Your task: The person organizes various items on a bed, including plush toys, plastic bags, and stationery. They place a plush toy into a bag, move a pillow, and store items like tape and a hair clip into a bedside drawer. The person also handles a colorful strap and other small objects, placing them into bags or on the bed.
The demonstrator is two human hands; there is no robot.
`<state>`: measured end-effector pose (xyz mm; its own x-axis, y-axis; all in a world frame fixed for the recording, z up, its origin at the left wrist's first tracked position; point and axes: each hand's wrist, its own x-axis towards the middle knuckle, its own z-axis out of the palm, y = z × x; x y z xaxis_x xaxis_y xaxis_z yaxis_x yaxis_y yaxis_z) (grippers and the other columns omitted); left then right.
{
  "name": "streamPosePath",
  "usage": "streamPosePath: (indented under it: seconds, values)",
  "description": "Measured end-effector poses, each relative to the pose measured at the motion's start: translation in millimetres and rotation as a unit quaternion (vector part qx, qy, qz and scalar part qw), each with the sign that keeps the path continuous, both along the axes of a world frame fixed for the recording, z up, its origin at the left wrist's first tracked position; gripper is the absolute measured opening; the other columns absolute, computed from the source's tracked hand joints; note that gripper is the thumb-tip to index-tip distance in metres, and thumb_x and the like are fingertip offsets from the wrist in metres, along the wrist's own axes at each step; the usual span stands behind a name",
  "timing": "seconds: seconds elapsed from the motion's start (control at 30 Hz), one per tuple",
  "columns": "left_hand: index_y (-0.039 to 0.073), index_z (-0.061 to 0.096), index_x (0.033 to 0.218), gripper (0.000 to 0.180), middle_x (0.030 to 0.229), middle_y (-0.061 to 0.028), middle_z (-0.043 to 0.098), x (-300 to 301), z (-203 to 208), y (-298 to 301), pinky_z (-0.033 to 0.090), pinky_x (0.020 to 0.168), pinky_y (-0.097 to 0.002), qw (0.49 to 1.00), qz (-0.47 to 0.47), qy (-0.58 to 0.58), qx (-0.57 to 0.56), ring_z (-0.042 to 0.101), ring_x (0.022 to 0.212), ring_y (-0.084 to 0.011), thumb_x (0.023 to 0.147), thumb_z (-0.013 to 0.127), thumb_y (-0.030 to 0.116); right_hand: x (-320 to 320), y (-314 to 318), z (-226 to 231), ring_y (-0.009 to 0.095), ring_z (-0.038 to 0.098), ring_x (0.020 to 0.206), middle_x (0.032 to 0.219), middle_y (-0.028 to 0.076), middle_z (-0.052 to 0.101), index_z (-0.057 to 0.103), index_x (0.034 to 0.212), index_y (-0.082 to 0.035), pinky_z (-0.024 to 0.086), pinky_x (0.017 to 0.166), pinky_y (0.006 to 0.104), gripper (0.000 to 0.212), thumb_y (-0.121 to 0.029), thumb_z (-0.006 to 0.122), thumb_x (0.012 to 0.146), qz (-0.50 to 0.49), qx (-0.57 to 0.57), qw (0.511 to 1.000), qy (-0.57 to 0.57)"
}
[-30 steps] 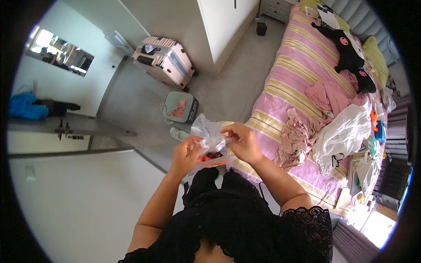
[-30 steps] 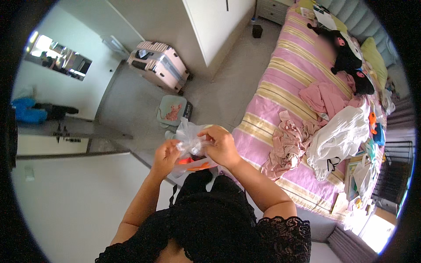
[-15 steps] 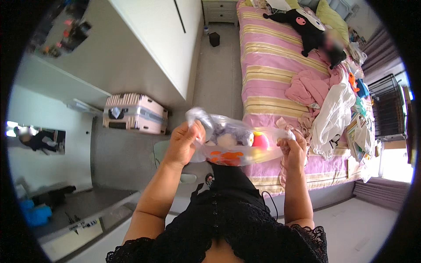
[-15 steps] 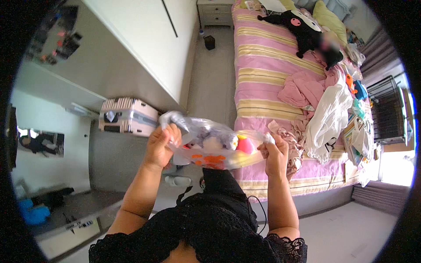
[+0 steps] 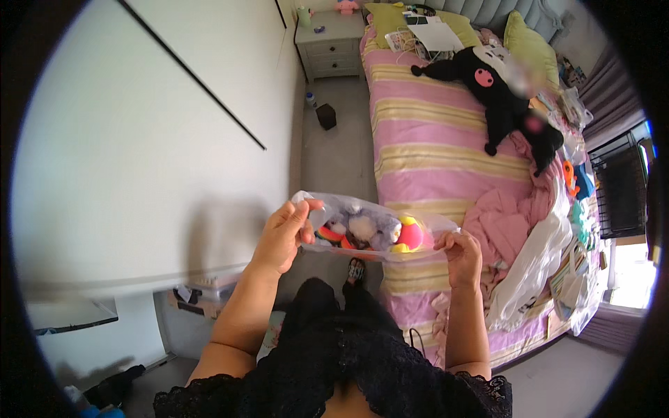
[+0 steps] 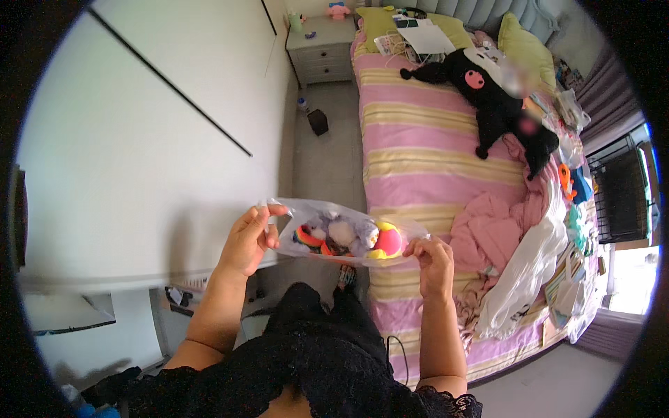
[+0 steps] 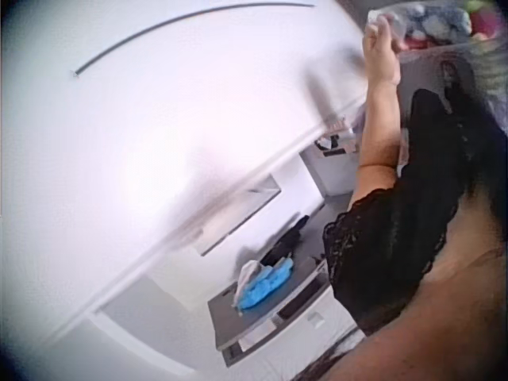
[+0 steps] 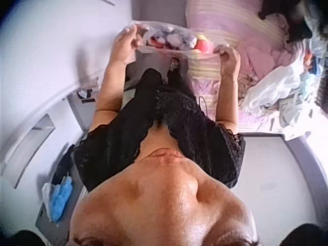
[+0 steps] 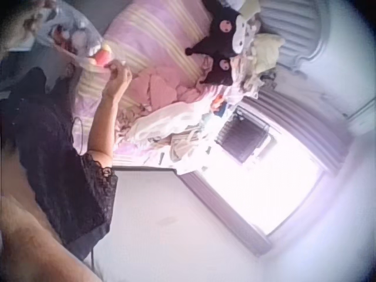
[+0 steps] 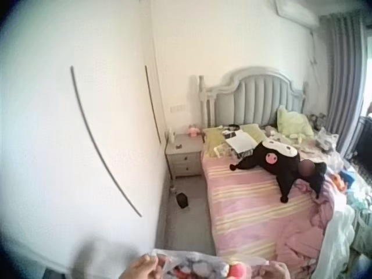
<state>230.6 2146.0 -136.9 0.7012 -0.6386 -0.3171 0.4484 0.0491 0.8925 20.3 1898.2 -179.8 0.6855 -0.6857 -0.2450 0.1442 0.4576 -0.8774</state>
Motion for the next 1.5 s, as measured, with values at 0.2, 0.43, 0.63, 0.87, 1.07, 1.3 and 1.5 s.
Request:
streamPosePath:
  seconds: [0.2,0.43,0.63,0.87,1.07,1.3,1.5]
  values:
    - [0.008,0.049,0.121,0.039,0.113,-0.0076,0.054,160,10,-102,0.037,0.056,-0.0234,0.999,0.039,-0.002,-0.01,0.037,0.054,-0.0055,0.096,0.045,0.037,156,-80,26,0.009,0.044,0.05,0.06,0.002,0.051,0.059,0.101,0.003,0.044,0.067,0.0255,0.024,-0.017,0.049,0.091,0.037,-0.026,0.995,0.085]
    - [0.005,0.043,0.13,0.05,0.116,-0.0085,0.053,360,10,-218,0.037,0.053,-0.0226,0.998,-0.029,-0.03,-0.057,0.037,0.053,-0.0049,0.095,0.044,0.041,344,-180,25,0.006,0.043,0.048,0.06,0.0,0.052,0.052,0.119,0.004,0.04,0.054,0.0196,0.033,-0.012,0.051,0.09,0.022,-0.073,0.989,0.124]
    - [0.004,0.044,0.129,0.053,0.119,-0.0094,0.054,507,-9,-310,0.039,0.051,-0.0226,0.998,-0.031,-0.024,-0.042,0.039,0.053,-0.0061,0.094,0.044,0.044,488,-277,-12,0.009,0.05,0.061,0.07,0.002,0.055,0.052,0.12,0.006,0.042,0.054,0.0228,0.036,-0.01,0.057,0.087,0.058,-0.073,0.984,0.152]
    - [0.003,0.042,0.131,0.049,0.119,-0.0094,0.054,631,-90,-373,0.041,0.05,-0.0223,0.998,-0.032,0.032,0.053,0.043,0.055,-0.0067,0.097,0.041,0.038,665,-409,-138,0.01,0.055,0.059,0.067,0.005,0.057,0.06,0.099,0.004,0.044,0.05,0.0251,0.023,-0.015,0.059,0.085,0.157,-0.14,0.944,0.254]
    - [-0.001,0.028,0.139,0.062,0.115,-0.0092,0.051,689,-147,-417,0.04,0.056,-0.0214,0.992,0.008,0.053,0.117,0.042,0.059,-0.0071,0.096,0.04,0.043,810,-484,-245,0.027,0.064,0.08,0.09,0.02,0.064,0.056,0.102,0.001,0.05,0.068,0.0379,0.038,-0.027,0.064,0.077,0.289,-0.428,0.737,0.437]
    - [0.001,0.024,0.142,0.066,0.117,-0.0106,0.049,752,-260,-439,0.044,0.06,-0.0247,0.992,0.078,0.084,0.061,0.046,0.064,-0.0107,0.095,0.043,0.043,1005,-485,-341,0.039,0.046,0.115,0.122,0.021,0.052,0.049,0.122,-0.004,0.04,0.095,0.0424,0.05,-0.028,0.063,0.079,0.29,-0.541,0.722,0.32]
    - [0.002,0.023,0.143,0.076,0.129,-0.012,0.044,774,-316,-444,0.046,0.062,-0.0279,0.978,0.183,0.101,-0.001,0.049,0.064,-0.0118,0.09,0.048,0.05,1199,-470,-415,0.038,0.036,0.127,0.142,0.02,0.028,0.036,0.136,-0.016,0.04,0.1,0.0405,0.061,-0.019,0.062,0.081,0.334,-0.616,0.633,0.329]
